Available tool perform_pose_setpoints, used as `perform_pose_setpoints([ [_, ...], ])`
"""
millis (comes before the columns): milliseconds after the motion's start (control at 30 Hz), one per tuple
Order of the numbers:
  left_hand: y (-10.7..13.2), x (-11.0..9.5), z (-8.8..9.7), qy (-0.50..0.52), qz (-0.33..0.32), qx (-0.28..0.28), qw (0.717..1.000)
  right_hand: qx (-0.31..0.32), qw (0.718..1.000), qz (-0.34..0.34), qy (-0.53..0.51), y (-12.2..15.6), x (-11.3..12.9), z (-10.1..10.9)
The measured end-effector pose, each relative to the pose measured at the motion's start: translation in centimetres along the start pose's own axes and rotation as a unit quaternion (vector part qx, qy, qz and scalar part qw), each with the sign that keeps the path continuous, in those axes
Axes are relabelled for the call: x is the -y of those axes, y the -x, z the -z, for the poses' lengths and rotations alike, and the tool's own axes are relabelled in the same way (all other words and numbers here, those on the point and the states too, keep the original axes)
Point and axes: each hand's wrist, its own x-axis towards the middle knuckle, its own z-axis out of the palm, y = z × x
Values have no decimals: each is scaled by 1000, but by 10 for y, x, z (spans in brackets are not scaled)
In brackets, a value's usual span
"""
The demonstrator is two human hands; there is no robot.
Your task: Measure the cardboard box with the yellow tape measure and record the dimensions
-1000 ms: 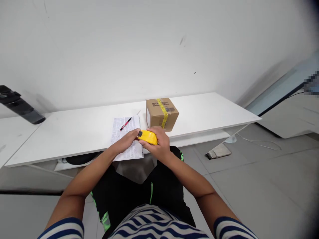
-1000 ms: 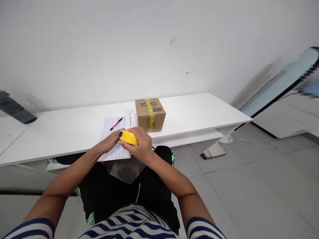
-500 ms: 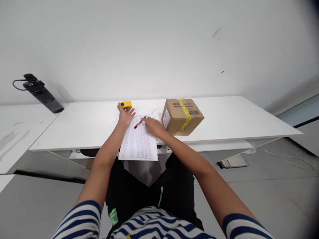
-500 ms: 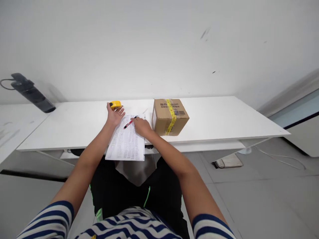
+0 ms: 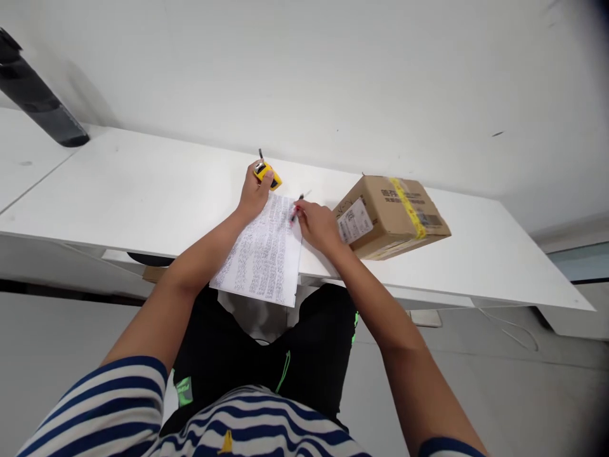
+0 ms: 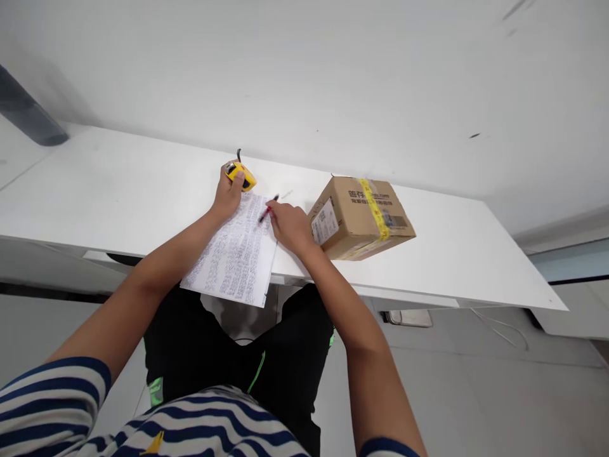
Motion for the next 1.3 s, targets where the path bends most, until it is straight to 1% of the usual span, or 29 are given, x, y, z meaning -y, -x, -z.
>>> perform_pose_setpoints([
  [33,1,0,-1,-8,-23,10,1000,-52,996,-2,-66,12,-2,0],
  [100,4,3,-3,-35,-70,36,996,-144,977,-27,-157,32,-2,-4],
  [167,7,7,-2,-86,-99,74,989,-210,953,-95,-198,42,2,-13],
  [200,8,8,-1,-120,-112,99,982,-224,941,-129,-219,43,5,-17],
  [233,10,10,-1,-155,-122,125,972,-222,930,-153,-250,42,7,-21],
  [267,11,10,0,-188,-130,150,962,-204,921,-166,-286,40,8,-24],
  [333,13,10,1,-243,-136,191,941,-134,912,-161,-353,34,9,-26],
  [400,13,9,2,-285,-132,209,926,-83,906,-152,-387,30,9,-23],
  [433,12,8,2,-302,-128,211,921,-75,906,-152,-387,30,8,-22],
  [533,11,6,2,-336,-115,215,910,-95,913,-167,-361,30,7,-19],
  [600,12,4,2,-344,-110,222,906,-98,909,-184,-362,31,6,-20],
  [700,14,2,3,-347,-108,229,903,-58,901,-188,-387,30,5,-23],
  [800,15,2,3,-345,-110,233,902,-32,922,-178,-342,29,8,-24],
  [867,15,2,2,-342,-113,235,903,-36,939,-174,-293,28,12,-22],
  [933,14,4,2,-341,-115,235,903,-38,949,-166,-265,28,14,-21],
  [1167,14,5,2,-339,-114,240,902,-37,956,-164,-239,27,16,-22],
  [1300,15,4,2,-339,-108,239,904,-29,957,-157,-241,27,15,-22],
])
